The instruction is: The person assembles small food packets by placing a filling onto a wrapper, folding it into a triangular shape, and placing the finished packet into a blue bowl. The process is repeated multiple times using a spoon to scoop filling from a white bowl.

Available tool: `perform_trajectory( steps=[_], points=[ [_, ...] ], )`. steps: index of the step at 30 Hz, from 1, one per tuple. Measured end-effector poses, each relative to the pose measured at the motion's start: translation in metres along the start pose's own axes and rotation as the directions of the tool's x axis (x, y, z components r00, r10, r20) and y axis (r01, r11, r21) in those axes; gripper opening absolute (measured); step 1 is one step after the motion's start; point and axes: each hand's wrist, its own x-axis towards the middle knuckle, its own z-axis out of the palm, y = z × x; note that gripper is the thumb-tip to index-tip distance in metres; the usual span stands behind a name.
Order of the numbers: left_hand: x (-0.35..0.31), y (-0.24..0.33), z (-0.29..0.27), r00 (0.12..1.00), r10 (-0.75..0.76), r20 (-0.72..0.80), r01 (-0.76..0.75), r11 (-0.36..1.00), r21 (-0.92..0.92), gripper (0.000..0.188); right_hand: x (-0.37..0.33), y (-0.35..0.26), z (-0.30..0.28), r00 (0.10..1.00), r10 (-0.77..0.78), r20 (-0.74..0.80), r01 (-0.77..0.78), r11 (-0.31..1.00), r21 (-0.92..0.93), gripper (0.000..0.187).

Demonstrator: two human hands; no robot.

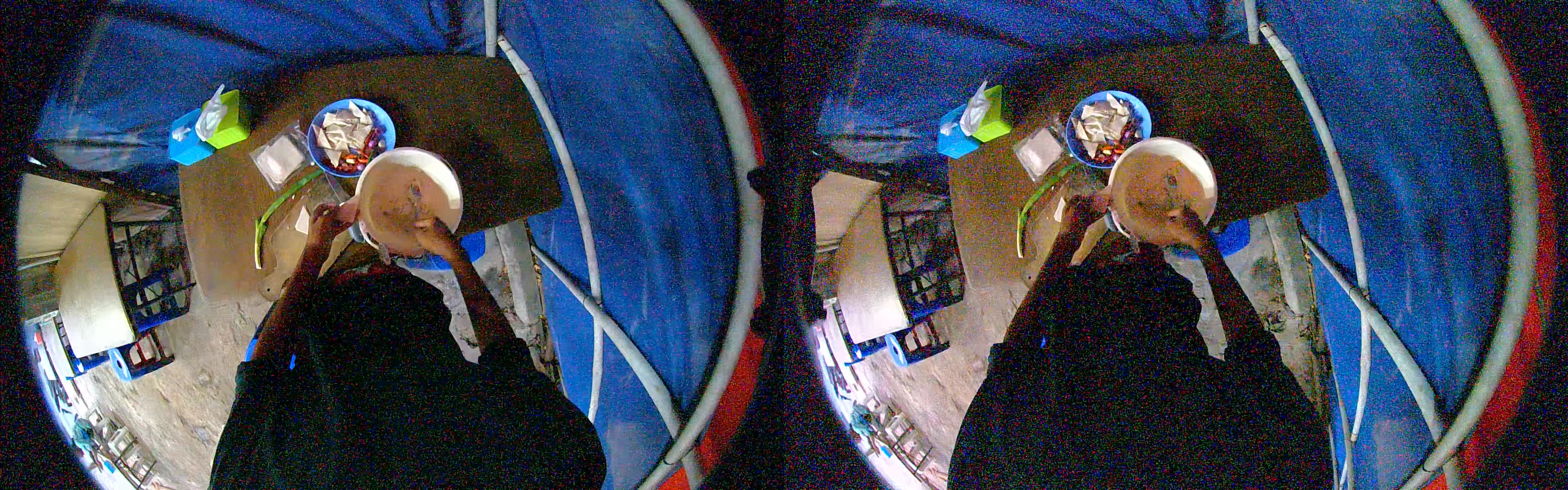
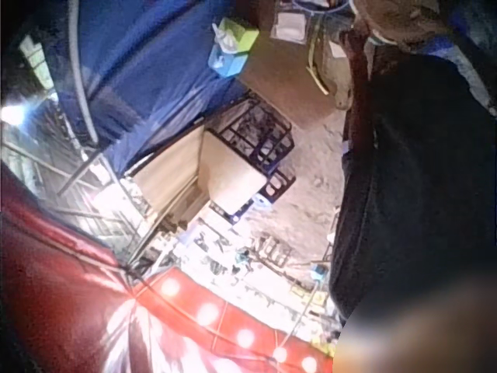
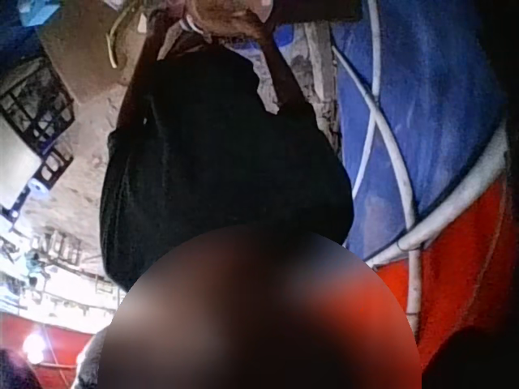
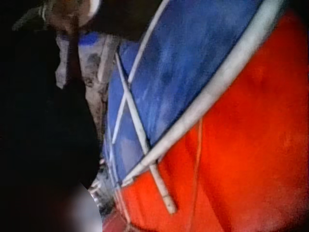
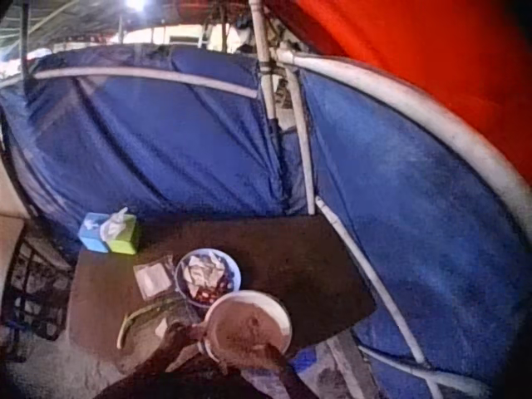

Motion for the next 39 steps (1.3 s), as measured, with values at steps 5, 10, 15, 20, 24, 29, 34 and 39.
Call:
perform_trajectory(
  steps=[5,10,15,20,24,29,34,39],
  points=[
    [-0.027,0.046,0.020,0.986,-0.148,-0.077,0.120,0.950,-0.287,0.044,0.002,-0.015,0.007,0.921,0.352,0.167,-0.381,0.901,0.207,0.018],
    [-0.033,0.087,0.028,0.990,-0.119,-0.078,0.102,0.975,-0.197,0.040,-0.015,-0.056,-0.028,0.914,0.368,0.172,-0.399,0.731,0.553,0.035],
    [-0.045,0.113,0.034,0.993,0.109,0.035,-0.110,0.993,0.041,0.046,-0.024,-0.114,-0.059,0.876,0.402,0.268,-0.482,0.693,0.537,0.039],
    [-0.062,0.165,0.053,0.994,0.098,0.044,-0.102,0.990,0.102,0.050,-0.018,-0.158,-0.051,0.984,0.118,0.135,-0.170,0.854,0.492,0.028],
    [-0.076,0.199,0.069,0.995,0.080,-0.054,-0.086,0.988,-0.124,0.045,-0.009,-0.178,-0.044,0.994,-0.098,0.054,0.078,0.953,0.291,0.028],
    [-0.095,0.228,0.071,0.967,0.015,-0.253,-0.054,0.988,-0.145,0.037,-0.004,-0.207,-0.035,0.987,-0.157,0.031,0.155,0.986,0.059,0.025],
    [-0.112,0.242,0.064,0.937,0.040,-0.346,-0.129,0.963,-0.237,0.036,-0.006,-0.244,-0.034,0.964,-0.267,0.005,0.266,0.959,-0.099,0.026],
    [-0.119,0.240,0.034,0.921,0.197,-0.335,-0.177,0.980,0.089,0.036,-0.017,-0.239,-0.037,0.983,-0.183,0.031,0.176,0.972,0.153,0.026]
  ],
)
